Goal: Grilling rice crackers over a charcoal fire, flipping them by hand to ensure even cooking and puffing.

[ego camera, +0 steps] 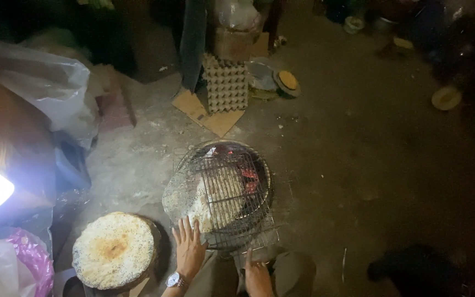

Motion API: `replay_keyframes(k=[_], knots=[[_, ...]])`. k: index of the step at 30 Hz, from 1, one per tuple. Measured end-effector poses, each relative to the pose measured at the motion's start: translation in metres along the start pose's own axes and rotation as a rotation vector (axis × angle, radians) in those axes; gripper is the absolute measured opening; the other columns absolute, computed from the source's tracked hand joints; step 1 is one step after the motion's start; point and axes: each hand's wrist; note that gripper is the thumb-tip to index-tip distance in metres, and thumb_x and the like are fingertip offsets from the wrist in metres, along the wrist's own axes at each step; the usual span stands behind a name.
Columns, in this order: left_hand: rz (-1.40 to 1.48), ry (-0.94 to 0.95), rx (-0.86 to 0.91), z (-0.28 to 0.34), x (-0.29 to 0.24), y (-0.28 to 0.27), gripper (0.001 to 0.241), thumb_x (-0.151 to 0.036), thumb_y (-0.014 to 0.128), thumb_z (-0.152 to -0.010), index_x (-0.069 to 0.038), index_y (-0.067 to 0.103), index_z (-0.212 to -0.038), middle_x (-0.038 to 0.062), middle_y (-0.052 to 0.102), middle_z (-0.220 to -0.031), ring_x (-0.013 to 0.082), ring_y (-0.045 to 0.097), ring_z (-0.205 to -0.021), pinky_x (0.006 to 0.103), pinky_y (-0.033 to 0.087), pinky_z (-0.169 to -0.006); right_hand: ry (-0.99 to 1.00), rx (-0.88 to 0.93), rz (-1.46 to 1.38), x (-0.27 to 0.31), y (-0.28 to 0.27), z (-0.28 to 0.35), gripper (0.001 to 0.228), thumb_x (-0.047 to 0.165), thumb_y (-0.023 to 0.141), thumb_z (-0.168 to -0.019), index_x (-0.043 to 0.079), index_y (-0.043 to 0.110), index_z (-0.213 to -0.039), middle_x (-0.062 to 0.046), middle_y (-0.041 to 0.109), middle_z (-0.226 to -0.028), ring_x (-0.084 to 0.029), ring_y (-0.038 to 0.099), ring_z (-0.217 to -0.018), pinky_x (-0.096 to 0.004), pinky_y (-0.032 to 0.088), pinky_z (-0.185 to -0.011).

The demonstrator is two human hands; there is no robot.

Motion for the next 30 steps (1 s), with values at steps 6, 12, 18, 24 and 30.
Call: replay_keyframes(k=[6,12,18,24,30], knots=[[-0.073,0.056,0.029,-0.012,-0.002,0.003,0.093,-0.041,0.072,-0.066,-0.003,0.032,-0.14,0.027,0.016,-0.153,0.0444,0.008,-0.144,0.0595,0.008,-0.114,-0.035,-0.019,0.038,-0.008,0.017,-0.007,0.071,0.006,0.045,-0.091,-0.013,0.003,-0.145,-0.02,0.062,-0.094,-0.032,0.059,-0.083,-0.043,0.045,-0.083],[-0.112,0.079,0.067,-0.024,0.001,0.014,0.091,-0.042,0.07,-0.067,-0.003,0.032,-0.14,0.028,0.015,-0.153,0.0414,0.007,-0.144,0.0603,0.004,-0.115,-0.036,-0.052,0.005,-0.013,0.028,-0.01,0.066,0.006,0.041,-0.091,-0.011,0.009,-0.145,-0.016,0.062,-0.087,-0.032,0.059,-0.08,-0.042,0.044,-0.083],[-0.159,0.134,0.11,-0.034,0.004,0.015,0.092,-0.041,0.07,-0.068,-0.003,0.029,-0.142,0.025,0.019,-0.152,0.0389,0.008,-0.144,0.0616,0.006,-0.114,-0.073,-0.31,0.129,-0.016,0.043,-0.013,0.071,0.005,0.052,-0.081,-0.013,0.021,-0.142,-0.013,0.066,-0.073,-0.025,0.062,-0.063,-0.036,0.049,-0.065],[-0.083,0.166,0.156,-0.041,0.007,0.012,0.088,-0.034,0.072,-0.07,-0.004,0.03,-0.141,0.025,0.019,-0.151,0.0406,0.012,-0.142,0.0613,0.007,-0.114,-0.084,-0.281,0.105,-0.02,0.052,-0.015,0.074,0.002,0.053,-0.08,-0.012,0.019,-0.143,-0.011,0.064,-0.076,-0.025,0.061,-0.068,-0.038,0.048,-0.074],[-0.03,0.205,0.278,-0.046,0.005,-0.004,0.061,-0.022,0.063,-0.08,-0.005,0.041,-0.134,0.025,0.027,-0.147,0.0435,0.023,-0.138,0.0657,0.017,-0.11,-0.069,-0.356,-0.027,-0.011,0.009,-0.005,0.063,-0.001,0.055,-0.086,-0.013,0.024,-0.139,-0.007,0.061,-0.062,-0.021,0.061,-0.056,-0.04,0.055,-0.077]])
Point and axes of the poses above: each hand's wrist, its own z-axis away from the middle knuckle, its own y-axis out of the palm, x = y × z
